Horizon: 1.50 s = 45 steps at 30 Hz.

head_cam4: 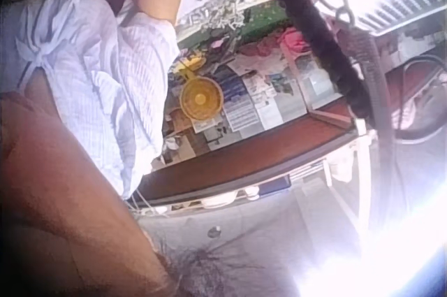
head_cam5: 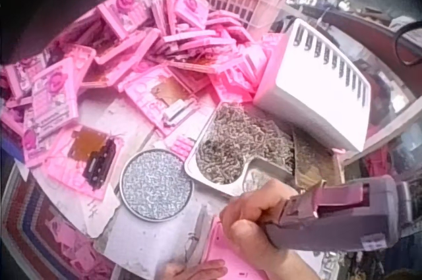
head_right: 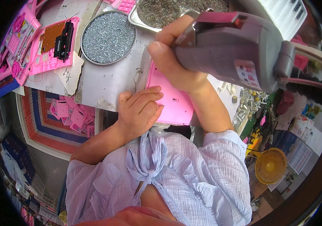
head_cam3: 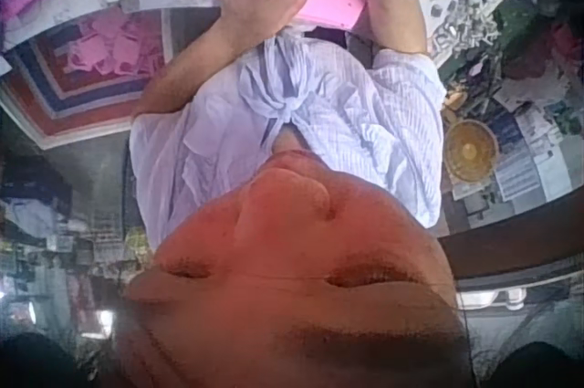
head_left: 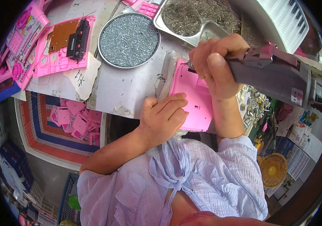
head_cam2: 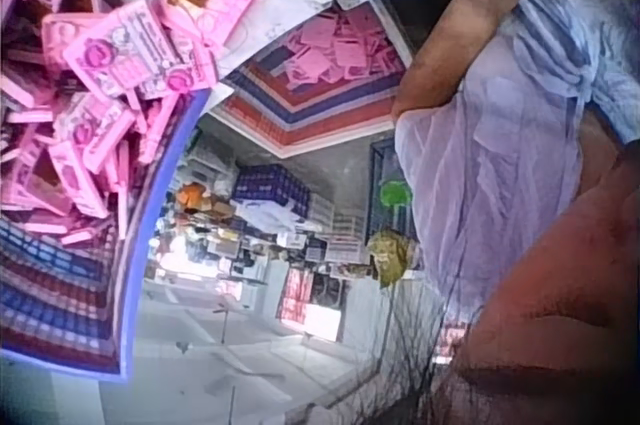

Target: Assembling a pink plastic electronic toy by installing internal components, soldering wires, and securing the casing with screws.

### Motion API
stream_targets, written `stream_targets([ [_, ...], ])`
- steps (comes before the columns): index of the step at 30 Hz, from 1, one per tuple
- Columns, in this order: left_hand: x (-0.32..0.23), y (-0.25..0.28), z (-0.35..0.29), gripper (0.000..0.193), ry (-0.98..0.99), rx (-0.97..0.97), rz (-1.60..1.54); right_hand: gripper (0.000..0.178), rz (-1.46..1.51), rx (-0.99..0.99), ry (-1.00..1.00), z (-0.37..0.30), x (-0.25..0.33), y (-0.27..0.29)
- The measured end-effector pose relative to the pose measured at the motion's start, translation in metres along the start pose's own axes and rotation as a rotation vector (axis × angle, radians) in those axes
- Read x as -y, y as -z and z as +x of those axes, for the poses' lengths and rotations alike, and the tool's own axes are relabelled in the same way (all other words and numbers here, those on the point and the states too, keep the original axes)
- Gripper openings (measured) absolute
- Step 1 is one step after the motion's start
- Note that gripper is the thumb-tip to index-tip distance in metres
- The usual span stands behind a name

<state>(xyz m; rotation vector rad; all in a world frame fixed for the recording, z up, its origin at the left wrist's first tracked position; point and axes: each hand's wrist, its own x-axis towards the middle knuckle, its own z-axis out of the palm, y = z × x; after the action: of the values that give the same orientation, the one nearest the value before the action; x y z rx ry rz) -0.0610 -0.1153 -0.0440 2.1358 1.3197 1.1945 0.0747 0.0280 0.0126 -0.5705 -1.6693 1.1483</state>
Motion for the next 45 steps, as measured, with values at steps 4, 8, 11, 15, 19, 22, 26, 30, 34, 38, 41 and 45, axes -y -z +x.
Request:
stream_targets([
  [4, -0.001, -0.001, -0.001, 0.02, 0.003, -0.004, -0.003, 0.019, -0.03, -0.024, -0.001, 0.0, -0.001, -0.002],
  [8, -0.002, -0.001, -0.002, 0.019, 0.026, 0.007, -0.022, 0.015, 0.032, 0.018, -0.021, 0.002, -0.003, 0.002],
  [11, 0.001, 0.006, 0.0, 0.018, 0.059, 0.029, -0.133, 0.011, 0.256, 0.015, -0.005, 0.009, 0.007, 0.006],
  [15, 0.007, 0.021, 0.012, 0.016, 0.077, 0.046, -0.225, 0.018, 0.295, 0.049, 0.052, 0.002, 0.078, 0.003],
  [19, 0.007, 0.031, 0.01, 0.02, 0.051, -0.006, -0.087, 0.028, 0.411, 0.204, 0.0, -0.021, 0.086, 0.001],
  [22, 0.005, 0.032, 0.009, 0.021, 0.039, -0.024, -0.104, 0.028, 0.407, 0.146, -0.027, -0.03, 0.09, -0.007],
  [26, 0.005, 0.035, 0.006, 0.022, -0.001, -0.026, -0.075, 0.029, 0.401, 0.057, -0.086, -0.037, 0.093, -0.018],
  [30, 0.006, 0.044, 0.006, 0.023, -0.018, 0.031, -0.029, 0.028, 0.389, 0.031, -0.11, -0.04, 0.092, -0.023],
  [34, 0.014, 0.059, 0.029, 0.031, -0.062, 0.167, -0.222, 0.024, 0.418, 0.053, -0.094, -0.037, 0.085, -0.015],
  [38, 0.013, 0.064, 0.055, 0.04, -0.09, 0.151, -0.162, 0.021, 0.437, 0.065, -0.065, -0.036, 0.076, -0.009],
  [41, 0.023, 0.059, 0.062, 0.042, -0.08, 0.088, -0.11, 0.021, 0.418, 0.082, -0.043, -0.033, 0.074, -0.002],
  [45, 0.094, 0.085, 0.077, 0.025, 0.163, -0.024, 0.692, 0.022, 0.372, 0.036, -0.07, -0.039, 0.081, -0.004],
])
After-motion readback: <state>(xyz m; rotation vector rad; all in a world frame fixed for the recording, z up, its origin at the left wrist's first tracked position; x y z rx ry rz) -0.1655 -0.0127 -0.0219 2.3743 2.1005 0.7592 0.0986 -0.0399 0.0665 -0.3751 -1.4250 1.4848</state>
